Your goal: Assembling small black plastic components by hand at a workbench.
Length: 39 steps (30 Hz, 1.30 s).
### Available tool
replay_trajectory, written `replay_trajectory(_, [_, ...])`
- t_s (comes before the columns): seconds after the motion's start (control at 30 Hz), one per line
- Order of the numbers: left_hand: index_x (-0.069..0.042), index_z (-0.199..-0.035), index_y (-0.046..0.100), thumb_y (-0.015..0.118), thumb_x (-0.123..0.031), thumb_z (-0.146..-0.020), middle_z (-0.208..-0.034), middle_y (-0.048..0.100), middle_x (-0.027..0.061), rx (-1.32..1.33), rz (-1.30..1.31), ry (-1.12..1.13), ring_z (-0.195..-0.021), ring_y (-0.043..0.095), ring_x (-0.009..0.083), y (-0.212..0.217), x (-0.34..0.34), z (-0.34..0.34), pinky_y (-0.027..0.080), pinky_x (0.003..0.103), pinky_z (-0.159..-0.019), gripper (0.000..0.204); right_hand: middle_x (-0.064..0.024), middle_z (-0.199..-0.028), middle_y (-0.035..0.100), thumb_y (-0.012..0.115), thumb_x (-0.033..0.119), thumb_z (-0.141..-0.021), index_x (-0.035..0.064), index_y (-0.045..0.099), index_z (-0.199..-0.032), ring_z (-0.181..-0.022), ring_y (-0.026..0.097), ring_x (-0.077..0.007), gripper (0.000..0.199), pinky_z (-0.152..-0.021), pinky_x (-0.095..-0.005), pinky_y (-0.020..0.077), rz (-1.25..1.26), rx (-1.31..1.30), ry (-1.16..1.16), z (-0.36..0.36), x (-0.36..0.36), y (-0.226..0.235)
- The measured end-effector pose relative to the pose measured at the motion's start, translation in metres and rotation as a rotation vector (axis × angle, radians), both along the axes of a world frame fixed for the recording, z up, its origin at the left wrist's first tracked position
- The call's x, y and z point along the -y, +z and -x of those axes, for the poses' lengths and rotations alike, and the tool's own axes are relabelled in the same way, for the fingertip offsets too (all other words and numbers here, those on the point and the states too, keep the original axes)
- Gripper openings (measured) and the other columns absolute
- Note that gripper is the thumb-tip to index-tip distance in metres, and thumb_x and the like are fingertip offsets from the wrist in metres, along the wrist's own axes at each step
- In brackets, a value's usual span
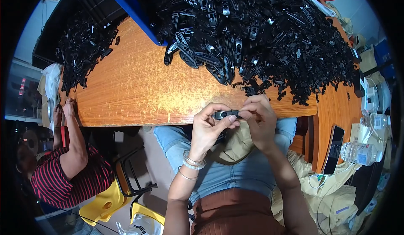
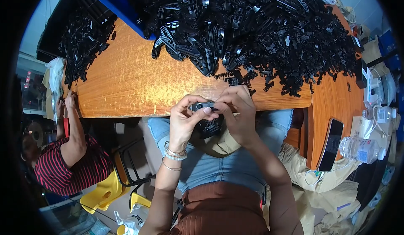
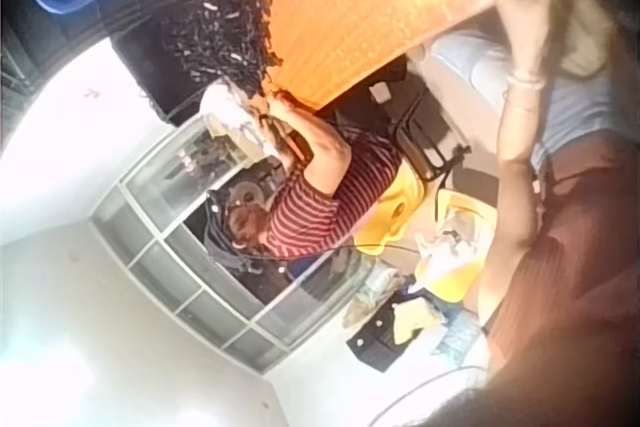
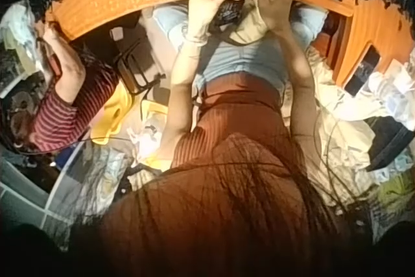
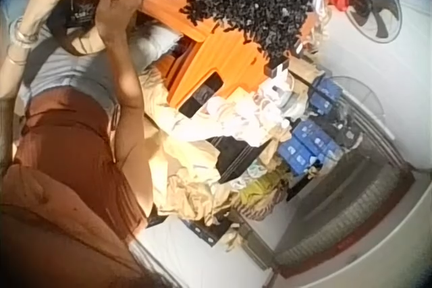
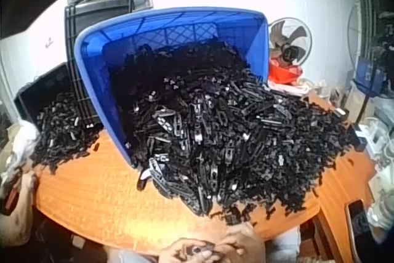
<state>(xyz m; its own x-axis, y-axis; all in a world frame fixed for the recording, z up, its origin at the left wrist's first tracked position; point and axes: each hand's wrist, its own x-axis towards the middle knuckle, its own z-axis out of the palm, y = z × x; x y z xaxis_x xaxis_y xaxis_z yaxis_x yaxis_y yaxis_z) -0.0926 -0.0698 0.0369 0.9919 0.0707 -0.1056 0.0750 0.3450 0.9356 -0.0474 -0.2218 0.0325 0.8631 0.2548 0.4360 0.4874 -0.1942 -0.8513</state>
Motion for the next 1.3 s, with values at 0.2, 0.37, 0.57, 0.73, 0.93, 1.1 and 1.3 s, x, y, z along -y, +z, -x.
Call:
replay_trajectory(0.2, [0.004, -0.094, 0.056, 0.059, 0.011, -0.081, -0.079, 0.067, 0.0138, -0.017, -0.129, 0.016, -0.072, 0.068, 0.0191, 0.009, -0.001, -0.001, 0.056, 0.025, -0.066, 0.015, -0.0023, -0.079, 0.059, 0.062, 0.012, -0.088, -0.0012, 0.059, -0.104, -0.068, 0.052, -0.0076, 0.021, -0.06, -0.0204, 0.0412, -0.214, -0.628, 0.182, 0.009, 0.005, -0.012])
replay_trajectory(0.37, [0.007, -0.102, 0.059, 0.056, 0.003, -0.087, -0.083, 0.068, 0.014, -0.037, -0.082, -0.058, -0.076, 0.068, 0.0206, 0.006, -0.007, -0.004, 0.057, 0.027, -0.067, 0.016, -0.0052, -0.073, 0.063, 0.063, 0.019, -0.087, -0.0008, 0.064, -0.096, -0.059, 0.056, -0.0077, 0.021, -0.055, -0.0233, 0.0449, -0.082, -0.511, 0.107, 0.01, 0.004, -0.006])
replay_trajectory(0.57, [-0.001, -0.108, 0.063, 0.063, -0.01, -0.085, -0.096, 0.064, 0.0142, 0.157, -0.866, 0.024, -0.078, 0.064, 0.0216, 0.003, -0.043, -0.044, 0.051, 0.031, -0.072, 0.025, -0.0062, -0.072, 0.061, 0.058, 0.008, -0.087, -0.001, 0.067, -0.097, -0.059, 0.054, -0.0105, 0.016, -0.053, -0.0245, 0.0422, 0.112, -0.338, 0.312, -0.002, 0.014, -0.002])
replay_trajectory(0.73, [-0.002, -0.108, 0.061, 0.06, 0.002, -0.074, -0.106, 0.055, 0.0198, 0.574, -1.584, 0.504, -0.094, 0.056, 0.0317, 0.009, -0.042, -0.103, 0.048, 0.037, -0.078, 0.034, -0.01, -0.088, 0.056, 0.062, 0.002, -0.076, 0.0002, 0.065, -0.085, -0.083, 0.051, -0.027, 0.009, -0.073, -0.0369, 0.0402, 0.648, 0.428, -0.175, -0.048, -0.014, 0.001])
replay_trajectory(0.93, [0.002, -0.104, 0.058, 0.061, 0.0, -0.074, -0.107, 0.054, 0.0179, 0.691, -1.455, 0.496, -0.095, 0.053, 0.033, 0.003, -0.049, -0.102, 0.045, 0.039, -0.082, 0.031, -0.0089, -0.091, 0.054, 0.063, 0.002, -0.075, 0.0003, 0.061, -0.085, -0.087, 0.05, -0.0259, 0.011, -0.076, -0.0365, 0.0349, 0.682, 0.468, -0.142, -0.059, -0.017, -0.016])
replay_trajectory(1.1, [0.002, -0.103, 0.058, 0.06, 0.002, -0.081, -0.095, 0.057, 0.0095, 0.257, -0.738, 0.355, -0.067, 0.057, 0.012, 0.002, -0.045, -0.057, 0.044, 0.023, -0.056, 0.023, -0.0092, -0.091, 0.059, 0.065, -0.001, -0.073, 0.0014, 0.059, -0.082, -0.086, 0.053, -0.027, 0.011, -0.076, -0.0366, 0.0372, 0.42, 0.527, -0.113, -0.049, -0.01, -0.017])
replay_trajectory(1.3, [0.007, -0.107, 0.054, 0.057, 0.012, -0.083, -0.095, 0.066, 0.016, -0.021, -0.297, 0.047, -0.087, 0.068, 0.0197, 0.007, -0.029, -0.017, 0.056, 0.025, -0.079, 0.024, -0.0098, -0.084, 0.062, 0.068, -0.007, -0.071, 0.0003, 0.06, -0.083, -0.078, 0.056, -0.0246, 0.016, -0.067, -0.0332, 0.0442, 0.085, 0.335, 0.002, -0.028, -0.008, -0.004])
